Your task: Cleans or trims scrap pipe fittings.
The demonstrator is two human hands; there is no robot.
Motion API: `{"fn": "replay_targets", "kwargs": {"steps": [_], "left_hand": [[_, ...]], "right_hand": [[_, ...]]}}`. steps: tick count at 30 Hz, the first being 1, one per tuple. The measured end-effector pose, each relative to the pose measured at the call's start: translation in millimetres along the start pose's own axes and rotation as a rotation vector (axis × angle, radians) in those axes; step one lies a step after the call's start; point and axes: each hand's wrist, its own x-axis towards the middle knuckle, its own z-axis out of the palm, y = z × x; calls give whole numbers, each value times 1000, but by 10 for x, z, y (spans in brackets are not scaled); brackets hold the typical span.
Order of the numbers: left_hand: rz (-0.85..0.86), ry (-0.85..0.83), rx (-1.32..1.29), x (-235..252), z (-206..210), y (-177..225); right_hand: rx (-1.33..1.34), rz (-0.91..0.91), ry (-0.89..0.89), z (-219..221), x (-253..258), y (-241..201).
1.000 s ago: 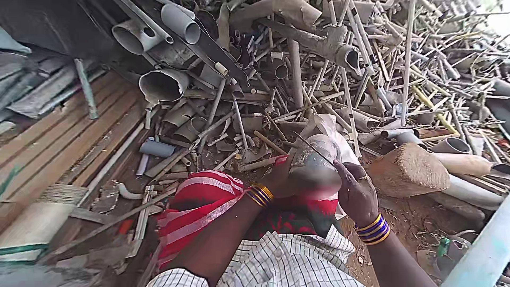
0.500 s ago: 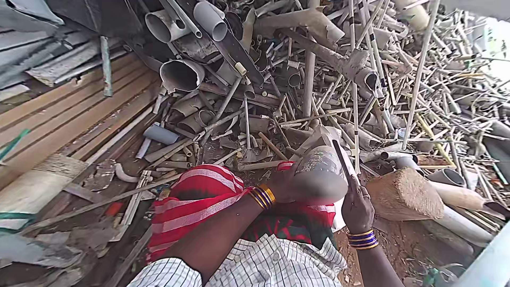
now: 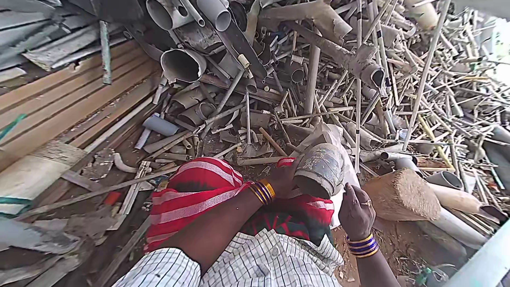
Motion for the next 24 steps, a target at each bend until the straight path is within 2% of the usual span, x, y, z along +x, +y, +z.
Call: {"fn": "replay_targets", "kwargs": {"steps": [2,3,5,7,8,10,12,14,16,18,19,21,22,24], "left_hand": [[-4,7,2,15,27,-2],[-7,1,15,8,18,15],[-16,-4,71,-9,-16,63],[-19,-22,111,-21,-15,93],[-14,-25,122,-20,-10,103],[-14,-29,144,-14,5,125],[3,-33,148,-14,21,134],[32,-34,153,1,-1,128],[59,-33,155,-2,5,117],[81,-16,167,9,28,96],[83,-20,175,12,27,99],[72,-41,183,8,31,113],[72,-48,180,7,27,117],[76,-48,157,18,-9,121]], "right_hand": [[-42,99,-201,14,-9,42],[-63,146,-231,-17,27,65],[-80,121,-116,-108,124,81],[-44,0,-13,-174,151,74],[-57,-68,-30,-173,140,104],[-141,-71,-213,-152,121,233],[-225,87,-400,-230,191,372],[-263,53,-285,-348,307,409],[-169,-124,-131,-448,350,320],[-113,-270,-198,-469,338,308],[-141,-271,-287,-444,331,356],[-235,-122,-482,-432,355,496],[-278,-86,-478,-461,402,539],[-288,-147,-320,-550,537,465]]}}
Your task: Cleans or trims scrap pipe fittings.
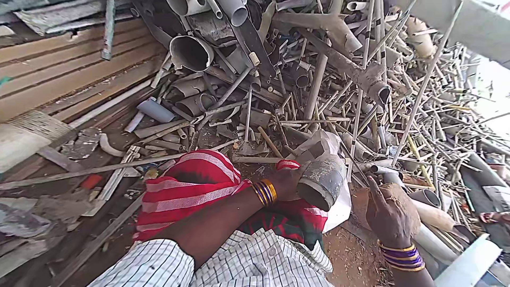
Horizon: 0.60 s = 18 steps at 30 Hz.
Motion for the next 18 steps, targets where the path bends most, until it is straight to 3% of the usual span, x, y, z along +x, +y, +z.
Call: {"fn": "replay_targets", "kwargs": {"steps": [2,4,7,9,12,14,17,18], "left_hand": [[6,12,-23,-3,26,-31],[1,18,-16,-4,26,-33],[-14,-3,-1,-35,10,-8],[-6,11,-21,-38,3,-26],[13,35,-50,-56,17,-64],[16,47,-61,-45,20,-92],[3,23,-62,-53,13,-85],[8,24,-55,-55,13,-88]], "right_hand": [[86,-118,106,-95,1,-132],[139,-217,23,-32,-35,-163],[27,-72,-217,12,3,-78],[-33,-77,-144,-122,126,-40],[110,-314,17,-341,180,-100],[111,-432,-65,-386,167,-43],[-106,-261,-280,-429,180,118],[-164,-227,-275,-472,211,161]]}}
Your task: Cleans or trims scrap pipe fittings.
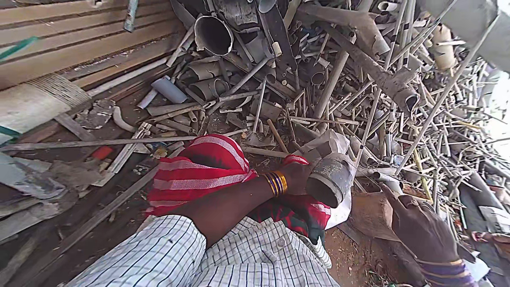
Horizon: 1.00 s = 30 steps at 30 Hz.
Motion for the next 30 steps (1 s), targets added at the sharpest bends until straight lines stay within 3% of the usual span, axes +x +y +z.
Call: {"fn": "replay_targets", "kwargs": {"steps": [4,6,9,10,13,19,24,30], "left_hand": [[4,-4,1,-5,-17,3],[4,-3,-3,14,-6,-9],[1,3,-9,12,4,-23],[0,2,-9,11,7,-27],[12,17,-47,42,12,-72],[227,142,-359,44,161,-277],[405,133,-169,-9,138,-277],[372,149,-86,24,166,-205]], "right_hand": [[61,-161,276,-198,9,-28],[75,-234,212,-127,-26,1],[-61,60,-169,-16,-57,101],[-80,143,-196,8,-63,135],[93,235,52,30,-27,57],[429,361,182,202,25,-390],[832,437,226,525,-70,-434],[825,664,307,626,-103,-624]]}}
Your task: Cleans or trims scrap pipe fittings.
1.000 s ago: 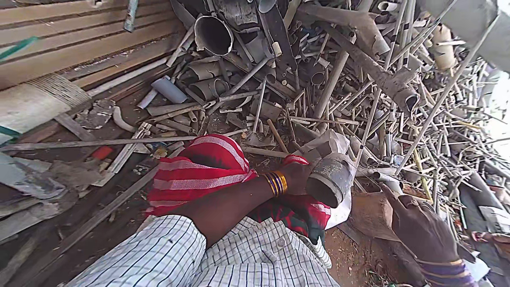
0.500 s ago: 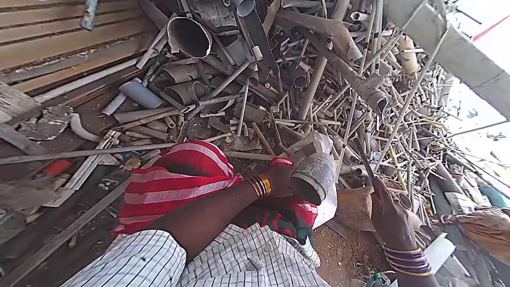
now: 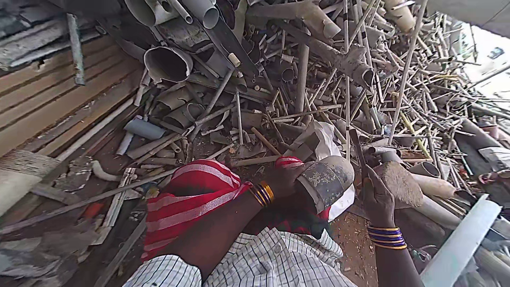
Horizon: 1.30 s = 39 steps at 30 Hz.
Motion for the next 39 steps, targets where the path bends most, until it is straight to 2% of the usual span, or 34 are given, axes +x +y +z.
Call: {"fn": "replay_targets", "kwargs": {"steps": [5,10,16,17,21,22,26,27,29,30,32,34,37,39], "left_hand": [[-14,16,21,5,38,-30],[2,43,32,12,69,-27],[-26,74,96,-41,49,43],[-54,51,139,-53,14,96],[-300,-225,346,-133,-287,363],[-300,-247,333,-172,-342,399],[-70,-269,138,-371,-376,669],[35,-150,164,-427,-283,725],[259,290,301,-424,-38,768],[305,440,372,-369,11,814],[265,526,519,-259,25,932],[141,410,604,-125,12,1060],[-108,124,643,148,-9,1286],[-212,1,655,344,20,1342]], "right_hand": [[-133,-213,16,182,-229,-111],[-155,-123,181,90,-29,36],[-119,-215,51,235,-271,-72],[-121,-201,53,225,-266,-62],[-51,-132,72,260,-253,-3],[-26,-128,75,270,-268,16],[5,-112,83,306,-301,17],[4,-108,84,313,-295,5],[-7,-108,93,337,-274,-16],[-12,-105,96,348,-268,-26],[-14,-86,97,361,-268,-54],[-14,-68,102,370,-259,-81],[-9,-37,114,393,-249,-98],[-9,-4,123,394,-256,-104]]}}
